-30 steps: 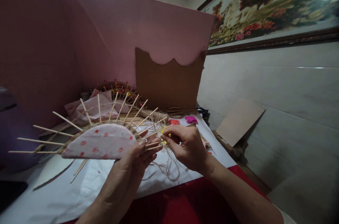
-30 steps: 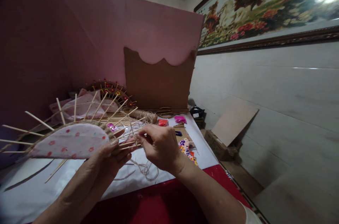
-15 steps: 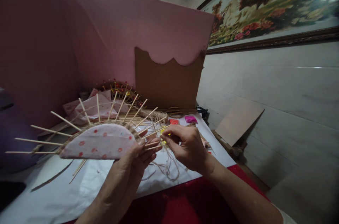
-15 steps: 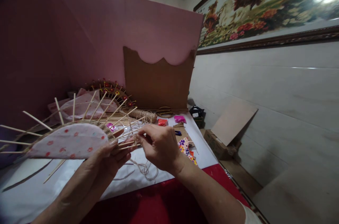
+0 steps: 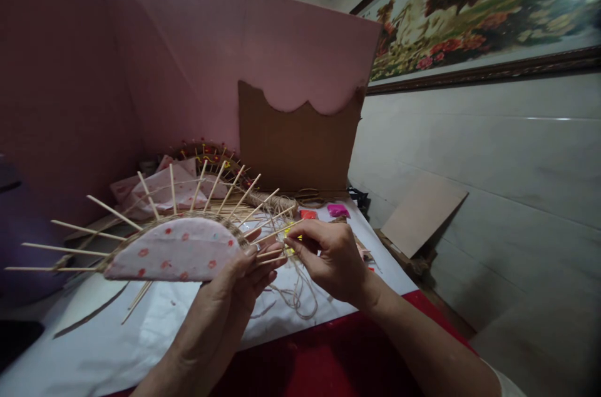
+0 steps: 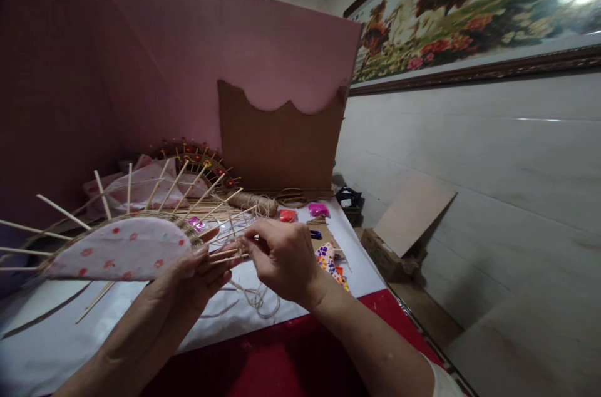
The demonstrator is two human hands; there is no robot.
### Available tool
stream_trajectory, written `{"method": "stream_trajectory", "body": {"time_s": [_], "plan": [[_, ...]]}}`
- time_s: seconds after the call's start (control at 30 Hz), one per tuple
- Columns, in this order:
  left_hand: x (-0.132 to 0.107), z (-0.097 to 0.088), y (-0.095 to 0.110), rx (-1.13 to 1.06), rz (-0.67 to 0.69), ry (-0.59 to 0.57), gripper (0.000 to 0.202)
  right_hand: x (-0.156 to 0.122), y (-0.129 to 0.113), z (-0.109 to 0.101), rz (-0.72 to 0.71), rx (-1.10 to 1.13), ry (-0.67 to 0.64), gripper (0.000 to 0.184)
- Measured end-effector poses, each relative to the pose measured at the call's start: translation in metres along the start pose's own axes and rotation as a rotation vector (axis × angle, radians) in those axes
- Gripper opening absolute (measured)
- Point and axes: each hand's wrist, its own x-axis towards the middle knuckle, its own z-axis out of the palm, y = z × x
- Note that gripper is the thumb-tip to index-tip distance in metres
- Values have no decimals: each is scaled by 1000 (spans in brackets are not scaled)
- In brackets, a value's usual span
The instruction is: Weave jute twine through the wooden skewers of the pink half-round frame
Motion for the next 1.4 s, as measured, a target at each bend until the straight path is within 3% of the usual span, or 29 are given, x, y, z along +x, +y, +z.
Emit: {"method": "stream_trajectory", "body": {"time_s": [0.3,0.97,1.2,1.4], "plan": [[1,-2,-1,13,1,4,43,0,-1,1,6,-4,2,9],[2,-3,-1,4,3,-18,52,1,-2,0,-5,-4,18,9],[0,-2,-1,-22,-9,-13,39,0,-2,1,-9,-10,19,10],[1,-2,-1,-10,2,-4,44,0,-1,1,-4,-9,6,11]]}}
